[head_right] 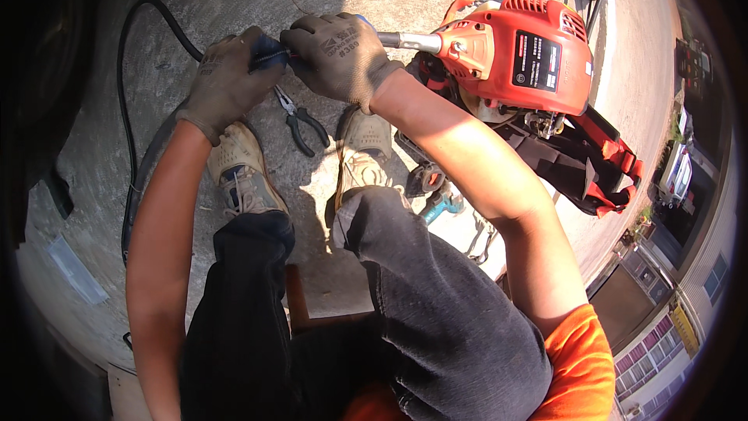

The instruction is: The person kneels on the ground and uses pliers to strip the outer sheath of a black cable attached to a string trimmer. They then use zip ties to secure the internal wires and the cable sheath together.

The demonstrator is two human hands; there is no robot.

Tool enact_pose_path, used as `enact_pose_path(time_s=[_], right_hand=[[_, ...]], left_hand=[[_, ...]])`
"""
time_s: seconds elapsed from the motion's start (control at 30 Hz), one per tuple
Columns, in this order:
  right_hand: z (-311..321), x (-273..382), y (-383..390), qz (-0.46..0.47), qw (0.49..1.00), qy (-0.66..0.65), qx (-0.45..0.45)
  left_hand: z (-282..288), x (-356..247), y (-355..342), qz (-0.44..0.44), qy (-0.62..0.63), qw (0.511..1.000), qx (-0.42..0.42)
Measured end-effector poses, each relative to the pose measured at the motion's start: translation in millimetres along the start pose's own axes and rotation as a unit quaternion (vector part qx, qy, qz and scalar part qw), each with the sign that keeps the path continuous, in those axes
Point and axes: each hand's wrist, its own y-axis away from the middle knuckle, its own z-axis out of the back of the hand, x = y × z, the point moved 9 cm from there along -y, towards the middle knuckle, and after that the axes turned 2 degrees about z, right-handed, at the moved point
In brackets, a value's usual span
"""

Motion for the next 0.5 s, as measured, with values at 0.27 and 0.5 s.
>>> enact_pose_path(time_s=[0.27,0.5], right_hand=[[-49,35,86,-0.275,0.907,-0.198,0.25],[-155,38,95,-0.199,0.932,0.01,0.303]], left_hand=[[4,-3,-3,-0.013,-0.012,1.0,-0.003],[6,-9,0,-0.048,0.002,0.999,-0.014]])
